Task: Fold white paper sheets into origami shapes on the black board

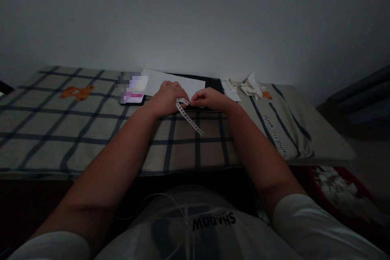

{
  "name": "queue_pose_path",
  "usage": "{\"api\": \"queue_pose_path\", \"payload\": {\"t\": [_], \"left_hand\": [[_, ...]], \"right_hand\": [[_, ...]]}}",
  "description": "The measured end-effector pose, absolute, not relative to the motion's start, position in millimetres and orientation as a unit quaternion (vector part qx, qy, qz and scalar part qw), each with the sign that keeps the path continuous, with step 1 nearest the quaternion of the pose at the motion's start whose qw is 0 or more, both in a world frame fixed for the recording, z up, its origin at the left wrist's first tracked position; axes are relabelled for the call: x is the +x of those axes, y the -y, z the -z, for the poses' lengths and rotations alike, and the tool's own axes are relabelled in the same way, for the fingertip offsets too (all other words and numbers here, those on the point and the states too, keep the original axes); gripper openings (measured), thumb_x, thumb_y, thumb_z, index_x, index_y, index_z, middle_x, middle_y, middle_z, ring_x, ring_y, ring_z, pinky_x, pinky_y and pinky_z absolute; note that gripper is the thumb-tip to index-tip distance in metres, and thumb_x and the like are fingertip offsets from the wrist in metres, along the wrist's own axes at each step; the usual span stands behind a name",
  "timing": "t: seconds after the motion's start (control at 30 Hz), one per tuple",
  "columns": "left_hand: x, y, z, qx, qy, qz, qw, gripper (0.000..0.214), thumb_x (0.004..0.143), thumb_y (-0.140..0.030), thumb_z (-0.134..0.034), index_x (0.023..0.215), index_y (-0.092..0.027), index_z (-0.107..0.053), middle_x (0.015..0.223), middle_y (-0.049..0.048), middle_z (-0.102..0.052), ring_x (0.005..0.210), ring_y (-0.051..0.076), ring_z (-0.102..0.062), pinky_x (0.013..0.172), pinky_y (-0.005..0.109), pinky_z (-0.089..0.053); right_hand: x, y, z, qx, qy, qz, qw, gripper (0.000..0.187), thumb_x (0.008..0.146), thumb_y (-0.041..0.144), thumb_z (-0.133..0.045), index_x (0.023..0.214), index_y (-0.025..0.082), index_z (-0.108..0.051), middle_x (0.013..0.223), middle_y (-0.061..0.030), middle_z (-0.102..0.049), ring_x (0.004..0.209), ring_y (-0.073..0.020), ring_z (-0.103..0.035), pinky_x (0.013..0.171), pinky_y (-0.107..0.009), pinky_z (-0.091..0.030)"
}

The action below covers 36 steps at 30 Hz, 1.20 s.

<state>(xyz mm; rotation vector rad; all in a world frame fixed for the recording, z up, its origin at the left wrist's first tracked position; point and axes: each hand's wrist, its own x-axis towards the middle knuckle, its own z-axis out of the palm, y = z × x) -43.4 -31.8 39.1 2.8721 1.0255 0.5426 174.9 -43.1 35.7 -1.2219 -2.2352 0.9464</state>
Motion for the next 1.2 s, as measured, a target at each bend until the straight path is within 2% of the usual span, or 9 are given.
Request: {"api": "queue_pose_path", "payload": {"t": [0.33,0.5,0.73,0.9,1.2], "left_hand": [[-43.3,30.9,-36.9,0.929,-0.325,-0.176,0.015,0.025,0.079,-0.033,-0.055,0.091,-0.021,-0.074,0.097,0.0088,-0.073,0.102,0.028,-0.057,0.096,0.047,-0.032],[-42.9,33.1,-40.6,0.923,-0.342,-0.174,0.006,0.023,0.078,-0.033,-0.055,0.085,-0.022,-0.074,0.092,0.008,-0.073,0.099,0.029,-0.058,0.095,0.048,-0.033],[-42.9,32.4,-40.5,0.928,-0.325,-0.182,0.029,0.025,0.076,-0.035,-0.058,0.088,-0.023,-0.076,0.094,0.0075,-0.073,0.101,0.029,-0.058,0.096,0.049,-0.032],[-42.8,31.4,-38.9,0.929,-0.32,-0.183,0.033,0.023,0.078,-0.034,-0.058,0.087,-0.023,-0.076,0.094,0.0084,-0.073,0.1,0.028,-0.058,0.095,0.048,-0.032],[-42.4,33.7,-40.8,0.932,-0.322,-0.164,0.032,0.023,0.08,-0.035,-0.057,0.089,-0.022,-0.075,0.098,0.009,-0.074,0.102,0.027,-0.058,0.096,0.047,-0.032]], "right_hand": [[171.0,45.8,-38.9,-0.412,0.831,-0.322,0.189,0.033,0.085,0.042,-0.061,0.088,0.011,-0.072,0.078,-0.0045,-0.067,0.072,-0.0141,-0.052,0.068,-0.028,-0.037],[175.5,43.0,-35.6,-0.419,0.815,-0.337,0.215,0.036,0.08,0.046,-0.065,0.09,0.012,-0.074,0.083,-0.0061,-0.07,0.076,-0.0159,-0.056,0.07,-0.028,-0.039],[175.1,43.1,-36.4,-0.432,0.812,-0.335,0.203,0.03,0.079,0.041,-0.066,0.087,0.014,-0.075,0.078,-0.0046,-0.069,0.073,-0.0146,-0.054,0.069,-0.029,-0.039],[173.6,45.1,-37.2,-0.45,0.797,-0.346,0.205,0.033,0.078,0.043,-0.067,0.087,0.012,-0.074,0.077,-0.0046,-0.067,0.072,-0.0146,-0.053,0.067,-0.029,-0.038],[171.2,40.9,-31.5,-0.393,0.831,-0.333,0.209,0.026,0.083,0.038,-0.063,0.085,0.014,-0.07,0.083,-0.0051,-0.069,0.078,-0.0161,-0.056,0.074,-0.029,-0.041]]}}
